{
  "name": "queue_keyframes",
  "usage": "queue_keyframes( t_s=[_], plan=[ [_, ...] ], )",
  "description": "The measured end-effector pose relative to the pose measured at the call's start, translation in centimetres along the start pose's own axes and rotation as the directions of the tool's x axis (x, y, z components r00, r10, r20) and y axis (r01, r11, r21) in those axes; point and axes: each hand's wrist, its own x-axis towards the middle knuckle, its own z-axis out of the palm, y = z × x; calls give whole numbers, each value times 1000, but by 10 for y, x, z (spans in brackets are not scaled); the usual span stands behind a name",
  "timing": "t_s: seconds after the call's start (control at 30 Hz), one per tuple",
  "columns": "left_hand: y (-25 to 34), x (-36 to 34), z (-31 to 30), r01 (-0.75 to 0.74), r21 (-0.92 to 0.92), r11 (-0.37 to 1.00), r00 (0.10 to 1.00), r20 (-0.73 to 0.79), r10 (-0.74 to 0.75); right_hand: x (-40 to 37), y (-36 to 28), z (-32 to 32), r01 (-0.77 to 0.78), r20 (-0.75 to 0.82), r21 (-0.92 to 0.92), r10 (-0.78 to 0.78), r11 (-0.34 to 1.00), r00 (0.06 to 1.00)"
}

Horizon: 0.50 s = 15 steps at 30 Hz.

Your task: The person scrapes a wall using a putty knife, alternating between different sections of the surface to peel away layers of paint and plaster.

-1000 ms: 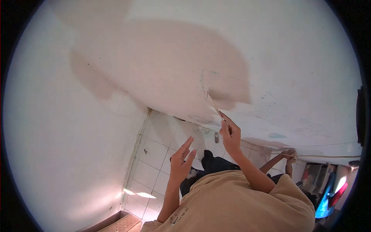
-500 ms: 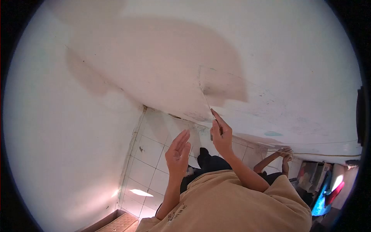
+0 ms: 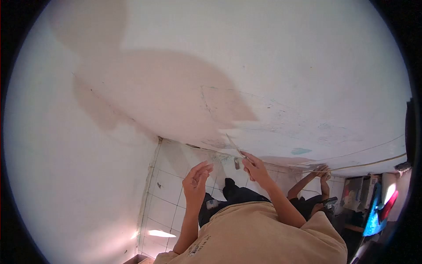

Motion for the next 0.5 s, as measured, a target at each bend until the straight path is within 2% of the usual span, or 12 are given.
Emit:
queue_keyframes(
  t_s=[0.03, 0.1, 0.13, 0.2, 0.23, 0.3, 0.33, 0.37, 0.4, 0.43, 0.5],
  plan=[
    [0, 0, -1, 2, 15, 1000, 1000, 10, -2, -3, 12, -5, 4, -3, 3, -4, 1000, 1000],
    [1, -1, -2, -9, 35, 999, 1000, 14, 8, -11, 28, -16, -110, -63, -234, 98, 966, 993],
    [1, -2, -2, -20, 52, 998, 1000, 14, 19, -13, 31, -21, -113, -69, -231, 99, 966, 993],
    [0, -1, -4, -26, 60, 998, 1000, 11, 25, -15, 31, -29, -120, 33, -419, 147, 900, 989],
    [0, -1, -5, -33, 68, 997, 999, 2, 33, -18, 20, -28, -122, 28, -419, 146, 900, 989],
    [1, 1, -6, -49, 89, 995, 999, 1, 49, -25, -13, -21, 83, 31, -404, -77, 911, 997],
    [2, 2, -7, -64, 112, 992, 998, -5, 65, -28, -28, -16, 80, 27, -403, -75, 912, 997],
    [4, 3, -7, -61, 110, 992, 998, -4, 62, -32, -44, -12, 261, -7, -295, -275, 919, 961],
    [5, 3, -7, -63, 99, 993, 998, -12, 64, -32, -55, -10, 438, -63, -192, -456, 878, 888],
    [7, 3, -7, -63, 91, 994, 998, -22, 66, -29, -60, -10, 432, -62, -193, -450, 881, 891],
    [8, 4, -8, -69, 100, 993, 997, -30, 72, -22, -66, -11, 541, -210, -353, -628, 764, 750]
  ],
)
